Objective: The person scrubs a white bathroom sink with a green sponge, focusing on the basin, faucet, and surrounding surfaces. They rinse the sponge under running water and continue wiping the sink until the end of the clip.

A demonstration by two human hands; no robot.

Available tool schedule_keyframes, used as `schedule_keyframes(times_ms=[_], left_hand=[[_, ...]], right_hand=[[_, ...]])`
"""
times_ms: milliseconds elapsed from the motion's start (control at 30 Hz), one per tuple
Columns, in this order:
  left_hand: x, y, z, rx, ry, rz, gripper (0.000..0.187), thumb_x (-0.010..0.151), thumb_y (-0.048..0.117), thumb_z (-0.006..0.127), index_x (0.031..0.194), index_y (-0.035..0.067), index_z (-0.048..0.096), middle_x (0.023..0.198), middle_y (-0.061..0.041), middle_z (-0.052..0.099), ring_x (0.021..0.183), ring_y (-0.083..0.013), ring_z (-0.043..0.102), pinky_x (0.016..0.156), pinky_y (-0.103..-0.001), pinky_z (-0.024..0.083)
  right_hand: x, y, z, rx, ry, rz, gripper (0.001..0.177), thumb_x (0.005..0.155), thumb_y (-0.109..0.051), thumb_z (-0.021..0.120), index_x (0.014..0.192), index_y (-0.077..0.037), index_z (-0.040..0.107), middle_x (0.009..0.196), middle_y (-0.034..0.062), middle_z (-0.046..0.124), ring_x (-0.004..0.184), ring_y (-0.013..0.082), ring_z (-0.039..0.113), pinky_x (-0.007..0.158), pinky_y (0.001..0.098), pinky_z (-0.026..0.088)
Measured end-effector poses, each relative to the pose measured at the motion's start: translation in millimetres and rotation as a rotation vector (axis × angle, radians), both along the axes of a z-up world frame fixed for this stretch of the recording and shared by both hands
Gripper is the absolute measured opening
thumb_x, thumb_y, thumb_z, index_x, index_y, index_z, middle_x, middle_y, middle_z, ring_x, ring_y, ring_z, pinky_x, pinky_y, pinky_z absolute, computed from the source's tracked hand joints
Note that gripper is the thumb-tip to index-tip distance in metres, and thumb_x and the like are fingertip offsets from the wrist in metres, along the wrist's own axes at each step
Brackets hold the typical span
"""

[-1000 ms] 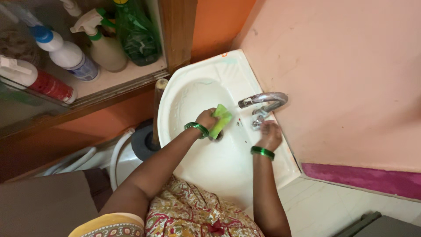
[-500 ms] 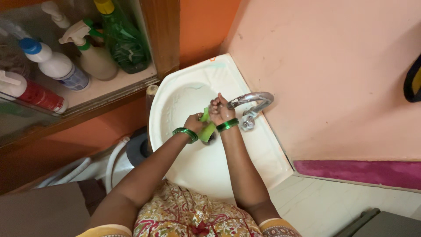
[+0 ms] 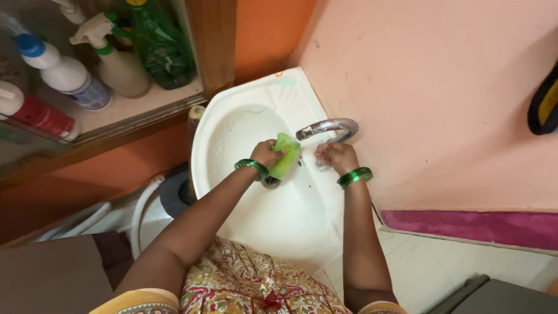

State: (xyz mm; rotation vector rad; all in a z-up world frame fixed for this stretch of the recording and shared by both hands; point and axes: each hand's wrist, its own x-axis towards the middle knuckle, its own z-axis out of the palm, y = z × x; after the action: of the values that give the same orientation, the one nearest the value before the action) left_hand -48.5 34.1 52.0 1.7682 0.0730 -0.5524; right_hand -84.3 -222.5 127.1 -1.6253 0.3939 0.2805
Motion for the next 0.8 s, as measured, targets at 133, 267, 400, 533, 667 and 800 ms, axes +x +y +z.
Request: schedule_keyframes(times_ms=[133, 267, 400, 533, 667, 800], left_hand=[[-1, -8, -1, 0.035, 0.000, -0.002, 0.048, 0.085, 0.024, 0.075, 0.127, 0.003, 0.068, 0.109, -0.017, 0.077, 0.093, -0.0246, 0.075, 0.086, -0.036, 0.057], [-1, -7, -8, 0.084, -0.017, 0.003, 0.048, 0.087, 0.025, 0.074, 0.129, 0.002, 0.066, 0.108, -0.018, 0.076, 0.091, -0.0255, 0.075, 0.085, -0.036, 0.057], [-4, 3, -16, 0.056, 0.027, 0.058, 0.048, 0.088, 0.025, 0.072, 0.128, 0.000, 0.066, 0.106, -0.020, 0.076, 0.090, -0.0270, 0.076, 0.083, -0.037, 0.058], [-9, 14, -29, 0.106, 0.099, 0.094, 0.046, 0.088, 0.023, 0.071, 0.127, 0.000, 0.067, 0.107, -0.021, 0.076, 0.092, -0.0266, 0.076, 0.084, -0.037, 0.058], [-13, 22, -39, 0.044, 0.207, 0.168, 0.048, 0.088, 0.019, 0.070, 0.132, 0.001, 0.062, 0.111, -0.020, 0.074, 0.096, -0.0273, 0.075, 0.085, -0.037, 0.058], [-10, 26, -46, 0.045, 0.134, 0.154, 0.044, 0.087, 0.009, 0.063, 0.129, 0.002, 0.068, 0.107, -0.021, 0.077, 0.095, -0.0279, 0.076, 0.084, -0.037, 0.058]], right_hand=[[-3, -28, -1, -0.167, 0.030, -0.005, 0.028, 0.095, -0.006, 0.054, 0.112, 0.008, 0.071, 0.105, 0.0163, 0.076, 0.088, 0.0167, 0.073, 0.076, 0.0267, 0.059], [-6, -19, -22, 0.041, -0.247, -0.207, 0.025, 0.091, -0.003, 0.058, 0.110, 0.008, 0.070, 0.104, 0.0136, 0.076, 0.091, 0.0167, 0.075, 0.080, 0.0270, 0.061], [-18, 30, -39, 0.440, -0.216, -0.379, 0.016, 0.089, -0.002, 0.066, 0.104, 0.003, 0.067, 0.098, 0.0177, 0.074, 0.083, 0.0247, 0.074, 0.077, 0.0358, 0.063], [-11, 85, -47, 0.680, 0.127, -0.259, 0.022, 0.092, -0.019, 0.059, 0.102, 0.000, 0.067, 0.101, 0.0170, 0.076, 0.095, 0.0255, 0.075, 0.088, 0.0363, 0.062], [18, 123, -60, 0.796, 0.235, -0.251, 0.023, 0.097, -0.024, 0.056, 0.091, -0.003, 0.065, 0.087, 0.0119, 0.071, 0.082, 0.0214, 0.067, 0.077, 0.0323, 0.057], [46, 142, -86, 0.871, 0.185, -0.169, 0.037, 0.104, -0.036, 0.062, 0.079, -0.009, 0.055, 0.071, 0.0051, 0.058, 0.061, 0.0140, 0.050, 0.054, 0.0261, 0.042]])
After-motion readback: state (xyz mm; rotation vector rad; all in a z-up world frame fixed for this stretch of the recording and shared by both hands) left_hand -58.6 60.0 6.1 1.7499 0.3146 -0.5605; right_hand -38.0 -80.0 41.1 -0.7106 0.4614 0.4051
